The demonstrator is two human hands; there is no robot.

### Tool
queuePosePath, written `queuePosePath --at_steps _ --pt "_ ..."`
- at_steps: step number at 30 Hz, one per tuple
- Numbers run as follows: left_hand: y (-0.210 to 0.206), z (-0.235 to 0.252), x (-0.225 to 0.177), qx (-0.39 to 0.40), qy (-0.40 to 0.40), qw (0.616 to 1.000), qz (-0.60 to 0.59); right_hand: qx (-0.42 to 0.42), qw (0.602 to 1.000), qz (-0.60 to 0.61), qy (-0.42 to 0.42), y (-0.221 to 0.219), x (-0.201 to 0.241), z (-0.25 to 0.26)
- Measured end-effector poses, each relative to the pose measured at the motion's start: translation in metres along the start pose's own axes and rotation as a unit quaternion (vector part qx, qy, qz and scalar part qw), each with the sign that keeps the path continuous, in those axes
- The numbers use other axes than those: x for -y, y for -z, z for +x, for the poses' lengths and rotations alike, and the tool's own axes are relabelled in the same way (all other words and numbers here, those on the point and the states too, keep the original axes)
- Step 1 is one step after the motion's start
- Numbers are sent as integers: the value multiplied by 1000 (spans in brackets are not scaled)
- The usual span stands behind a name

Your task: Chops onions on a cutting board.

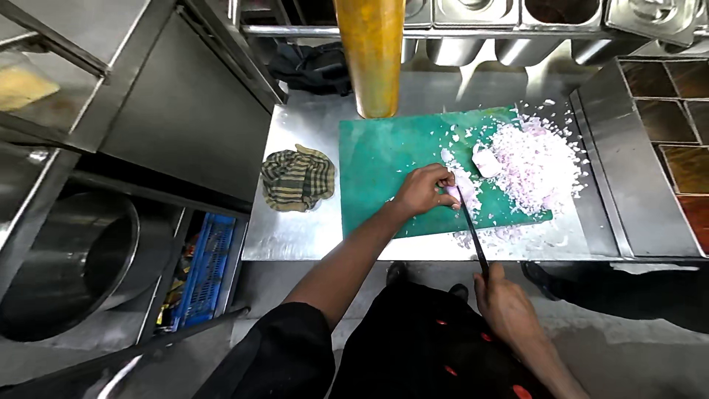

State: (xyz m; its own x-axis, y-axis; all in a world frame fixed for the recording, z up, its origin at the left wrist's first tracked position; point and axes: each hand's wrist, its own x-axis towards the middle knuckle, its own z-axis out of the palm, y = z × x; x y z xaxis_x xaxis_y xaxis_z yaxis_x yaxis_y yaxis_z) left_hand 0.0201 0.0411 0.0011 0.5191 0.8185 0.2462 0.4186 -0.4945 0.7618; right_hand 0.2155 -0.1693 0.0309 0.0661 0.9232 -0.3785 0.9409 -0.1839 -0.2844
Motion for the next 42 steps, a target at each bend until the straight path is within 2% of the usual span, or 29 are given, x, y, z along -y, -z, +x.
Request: queuePosePath --at_steps 5,10,17,23,29,42 --pt "0 -1 2 -12 -3 1000 0 -51 998 -14 31 5 -1 0" --pt "0 -2 1 -13 -4 1000 -6 -52 998 -18 41 5 -2 -2" --pt "0 -1 3 -7 -4 1000 -9 -6 1000 -1 25 7 6 23" --pt "-1 -1 3 -11 -11 1000 0 39 999 3 -5 -16 -5 3" --pt "-1 -3 4 -18 -19 1000 3 -55 998 -2 34 6 -1 2" --pt "0 -2 3 -16 -18 1000 5 -3 1000 -14 22 7 3 19"
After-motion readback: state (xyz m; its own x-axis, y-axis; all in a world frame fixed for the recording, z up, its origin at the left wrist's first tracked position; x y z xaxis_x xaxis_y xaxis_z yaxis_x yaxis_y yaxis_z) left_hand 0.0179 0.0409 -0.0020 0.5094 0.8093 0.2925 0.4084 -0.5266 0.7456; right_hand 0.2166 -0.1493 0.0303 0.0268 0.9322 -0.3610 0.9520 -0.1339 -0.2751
